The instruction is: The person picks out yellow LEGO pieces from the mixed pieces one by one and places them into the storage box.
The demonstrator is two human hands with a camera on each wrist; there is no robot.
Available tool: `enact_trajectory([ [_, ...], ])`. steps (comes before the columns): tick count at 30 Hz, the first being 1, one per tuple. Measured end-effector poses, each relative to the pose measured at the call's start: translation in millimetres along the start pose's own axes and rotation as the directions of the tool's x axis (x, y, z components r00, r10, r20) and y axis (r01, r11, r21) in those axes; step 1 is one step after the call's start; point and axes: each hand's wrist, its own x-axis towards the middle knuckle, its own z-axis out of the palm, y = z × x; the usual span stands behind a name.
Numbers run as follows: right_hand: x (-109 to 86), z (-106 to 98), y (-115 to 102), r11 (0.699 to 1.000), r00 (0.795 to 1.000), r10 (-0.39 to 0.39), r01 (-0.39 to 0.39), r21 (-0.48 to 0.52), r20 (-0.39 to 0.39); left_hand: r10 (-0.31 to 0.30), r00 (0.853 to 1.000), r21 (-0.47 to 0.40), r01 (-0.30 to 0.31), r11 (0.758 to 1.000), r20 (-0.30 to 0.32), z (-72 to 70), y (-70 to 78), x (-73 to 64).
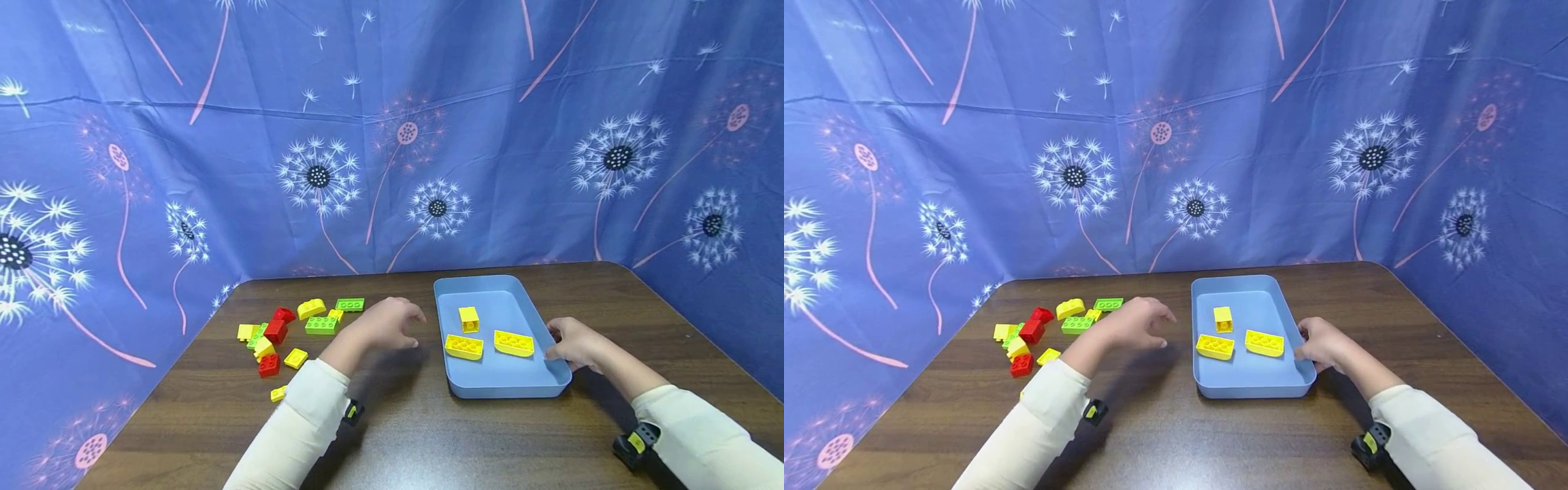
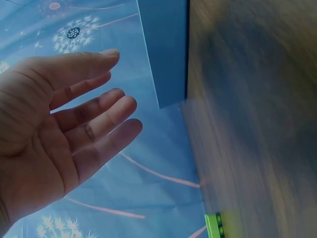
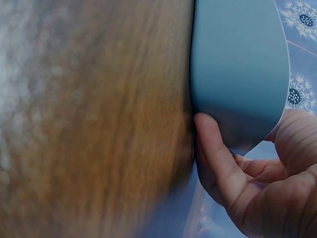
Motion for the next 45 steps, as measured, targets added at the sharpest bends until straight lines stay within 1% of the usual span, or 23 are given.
enact_trajectory([
  [2,0.3,0,0,1.0,1.0,0.004,-0.004,-0.002,0.003,0.0,1.0,0.033,0.0,0.999,-0.004,-0.9,-2.7,-5.8],
  [5,1.1,-1,-1,1.0,1.0,0.015,-0.015,-0.016,0.003,0.001,1.0,0.059,0.0,0.998,-0.017,-2.4,-5.9,-15.4],
  [10,2.4,-1,-1,0.999,1.0,0.025,-0.025,-0.034,0.001,-0.002,0.999,0.055,0.004,0.998,-0.045,-4.9,-11.4,-34.2],
  [14,2.1,-1,-1,0.999,1.0,0.024,-0.024,-0.045,0.002,-0.02,0.997,0.03,0.023,0.999,-0.077,-6.7,-18.5,-49.1],
  [15,1.9,-1,-1,0.999,1.0,0.023,-0.023,-0.044,0.002,-0.015,0.996,0.033,0.018,0.999,-0.088,-7.4,-20.4,-52.5],
  [17,1.3,-1,-1,0.999,1.0,0.021,-0.02,-0.043,0.005,-0.028,0.994,0.029,0.031,0.999,-0.104,-8.5,-23.9,-59.1],
  [20,0.4,0,0,0.999,1.0,0.021,-0.021,-0.044,0.004,-0.036,0.993,0.022,0.039,0.999,-0.111,-8.5,-29.5,-67.9],
  [23,0.2,0,1,0.999,1.0,0.022,-0.022,-0.044,0.005,-0.062,0.992,-0.02,0.06,0.998,-0.107,-7.9,-34.3,-76.2],
  [30,1.6,-1,0,0.999,1.0,0.02,-0.02,-0.043,0.008,-0.092,0.986,-0.086,0.081,0.993,-0.141,-8.3,-44.4,-96.1],
  [33,1.6,0,-1,0.999,1.0,0.02,-0.02,-0.041,0.013,-0.129,0.982,-0.117,0.113,0.987,-0.136,-7.9,-50.1,-105.9],
  [39,1.5,0,-2,0.999,1.0,0.015,-0.014,-0.032,0.011,-0.218,0.967,-0.156,0.197,0.968,-0.133,-11.1,-61.5,-124.2],
  [45,1.4,0,-1,1.0,1.0,0.013,-0.013,-0.026,0.012,-0.263,0.961,-0.163,0.248,0.955,-0.082,-16.0,-71.4,-139.4],
])
